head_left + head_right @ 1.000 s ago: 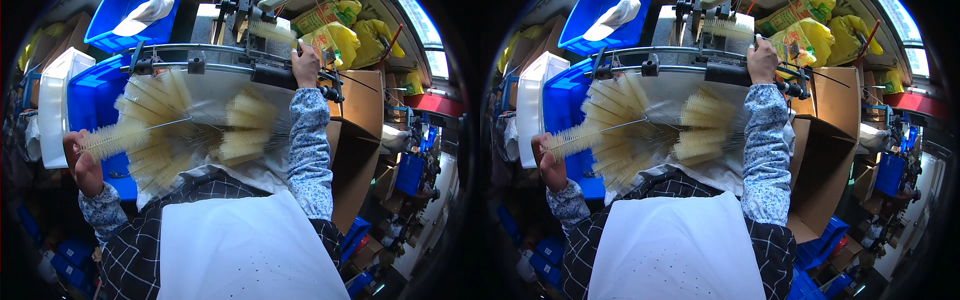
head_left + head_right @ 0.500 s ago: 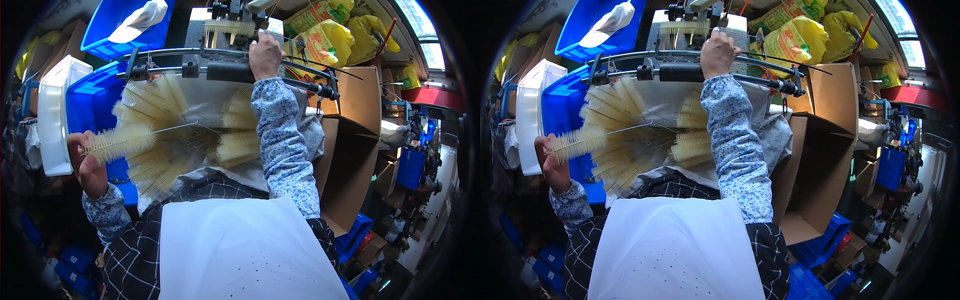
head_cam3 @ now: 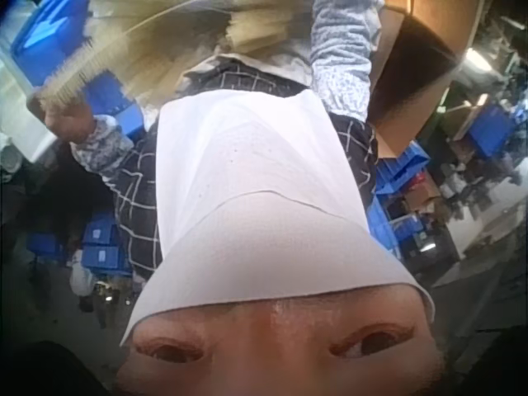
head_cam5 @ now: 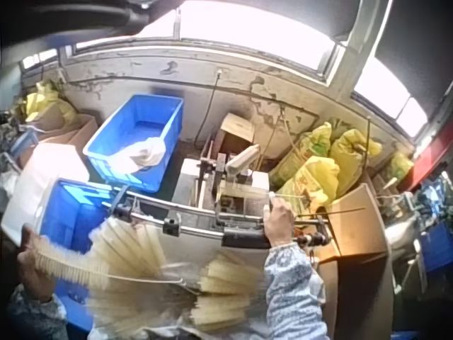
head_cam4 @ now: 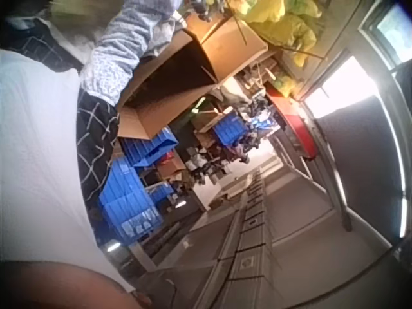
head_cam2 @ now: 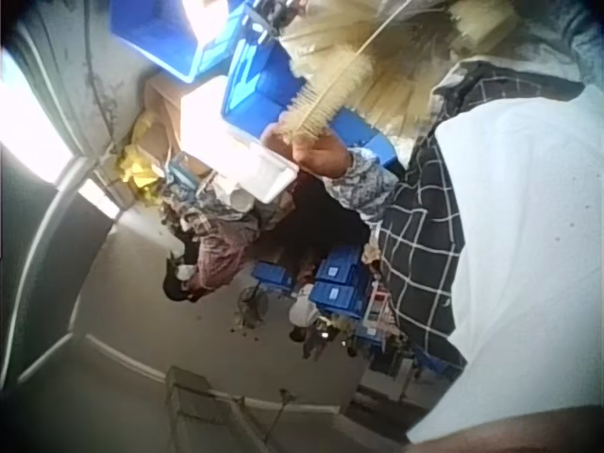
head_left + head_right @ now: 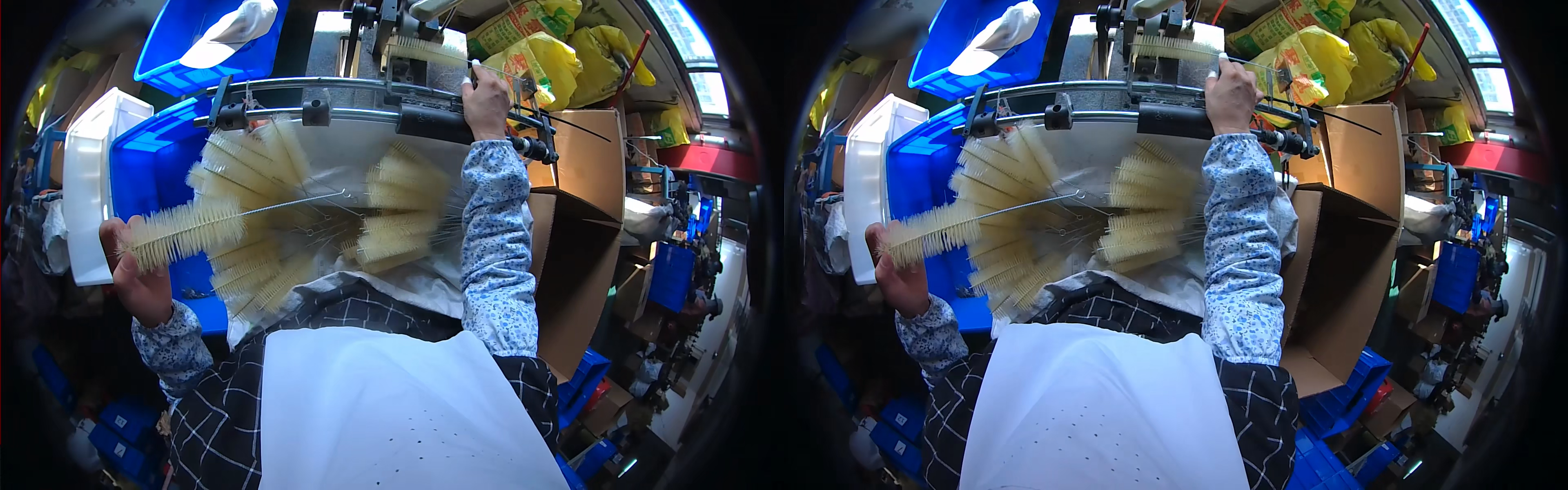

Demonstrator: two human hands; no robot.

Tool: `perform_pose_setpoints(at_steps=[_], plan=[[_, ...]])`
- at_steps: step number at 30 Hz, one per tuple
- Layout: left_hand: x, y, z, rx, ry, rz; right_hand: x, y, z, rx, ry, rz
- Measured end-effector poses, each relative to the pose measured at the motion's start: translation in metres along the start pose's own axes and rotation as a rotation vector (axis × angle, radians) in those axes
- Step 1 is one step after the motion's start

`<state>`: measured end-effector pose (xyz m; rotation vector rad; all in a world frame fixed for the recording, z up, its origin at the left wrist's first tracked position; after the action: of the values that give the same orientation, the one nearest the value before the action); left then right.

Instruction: The person repeatedly picks up long, bristled brush heads and inserts their metal wire ends into a horizontal metal bar on a machine. The person handles the brushes one at a time, feeding them into the device and arranging them in a row.

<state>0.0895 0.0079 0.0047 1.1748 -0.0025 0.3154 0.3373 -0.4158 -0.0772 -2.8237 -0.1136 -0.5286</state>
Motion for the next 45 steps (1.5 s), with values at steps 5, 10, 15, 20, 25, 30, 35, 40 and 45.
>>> perform_pose_setpoints(at_steps=[5,10,15,20,25,30,35,40,45], plan=[[0.004,-0.004,0.007,-0.096,-0.012,-0.026,0.012,0.051,-0.012,0.126,-0.113,0.023],[0.017,-0.024,0.03,-0.151,0.036,-0.129,0.031,0.074,-0.025,-0.309,-0.057,-0.014],[0.022,-0.038,0.052,-0.179,-0.131,-0.231,0.032,0.088,-0.037,-0.026,-0.301,-0.195],[0.023,-0.059,0.077,-0.057,-0.263,-0.325,-0.04,0.079,-0.1,0.664,-0.839,0.173],[0.007,-0.09,0.151,-0.124,-0.455,-0.397,-0.106,-0.071,-0.11,0.477,-0.966,-0.504],[-0.014,-0.103,0.157,-0.034,-0.543,-0.465,-0.126,-0.143,-0.097,0.739,-0.715,-0.447],[-0.018,-0.087,0.051,1.056,-0.538,-0.589,-0.035,-0.061,-0.06,0.095,-0.054,-0.355],[-0.057,-0.091,-0.013,1.609,-0.562,-0.507,0.0,-0.004,-0.012,-0.114,-0.031,-0.188],[-0.059,-0.096,-0.019,1.316,-0.452,-0.639,0.008,-0.007,0.0,-0.072,-0.059,-0.218]])
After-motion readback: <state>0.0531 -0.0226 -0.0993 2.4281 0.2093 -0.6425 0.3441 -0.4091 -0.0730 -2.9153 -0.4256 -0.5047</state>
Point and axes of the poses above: each hand's wrist, its own x-axis towards the middle knuckle, its own z-axis out of the palm, y = z × x, the point moved 7 cm from there along x, towards the middle knuckle, and after that the axes turned 3 degrees about -y, right-handed, at the moved point
